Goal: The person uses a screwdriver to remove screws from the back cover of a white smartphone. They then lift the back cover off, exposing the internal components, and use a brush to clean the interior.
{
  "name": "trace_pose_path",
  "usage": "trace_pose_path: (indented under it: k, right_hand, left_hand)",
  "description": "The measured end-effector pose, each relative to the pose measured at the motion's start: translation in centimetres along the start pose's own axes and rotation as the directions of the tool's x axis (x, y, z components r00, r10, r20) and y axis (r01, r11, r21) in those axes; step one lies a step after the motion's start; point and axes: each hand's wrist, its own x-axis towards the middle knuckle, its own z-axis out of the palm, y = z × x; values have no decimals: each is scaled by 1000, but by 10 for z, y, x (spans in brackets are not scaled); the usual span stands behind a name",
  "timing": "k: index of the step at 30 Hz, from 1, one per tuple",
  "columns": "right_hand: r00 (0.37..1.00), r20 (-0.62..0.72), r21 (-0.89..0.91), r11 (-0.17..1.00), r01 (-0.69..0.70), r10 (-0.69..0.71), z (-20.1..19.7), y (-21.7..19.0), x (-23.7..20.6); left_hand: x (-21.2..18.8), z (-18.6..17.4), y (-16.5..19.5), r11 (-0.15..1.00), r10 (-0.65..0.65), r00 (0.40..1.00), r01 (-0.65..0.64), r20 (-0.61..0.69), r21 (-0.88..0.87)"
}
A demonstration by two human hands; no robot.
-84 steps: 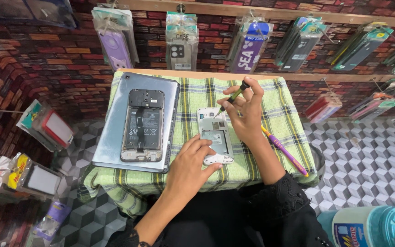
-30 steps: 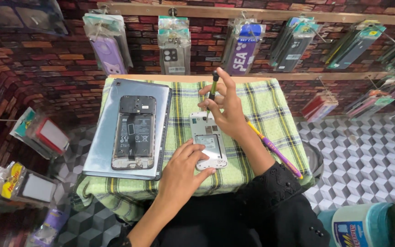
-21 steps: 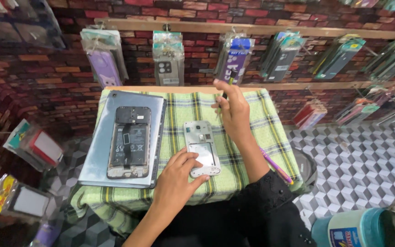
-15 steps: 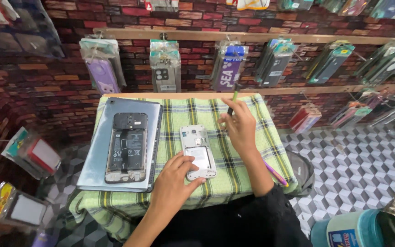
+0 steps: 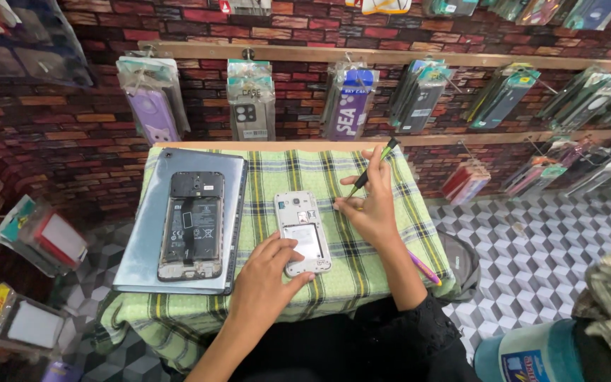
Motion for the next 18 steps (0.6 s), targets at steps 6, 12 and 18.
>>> trace_pose_path:
  k: [6, 12, 18]
  right_hand:
    - [996, 49, -70, 995, -72, 75, -3, -11, 2]
    - [995, 72, -93, 994, -64, 71, -5, -10, 2]
    - [1000, 10, 73, 997, -16, 16, -6, 14, -3]
  left_hand:
    - [-1, -1, 2, 1000, 10, 1000, -10, -4, -7]
    - [-2, -1, 4, 1000, 29, 999, -29, -23, -8]
    - [-1, 0, 5, 999, 27, 999, -28, -31, -29]
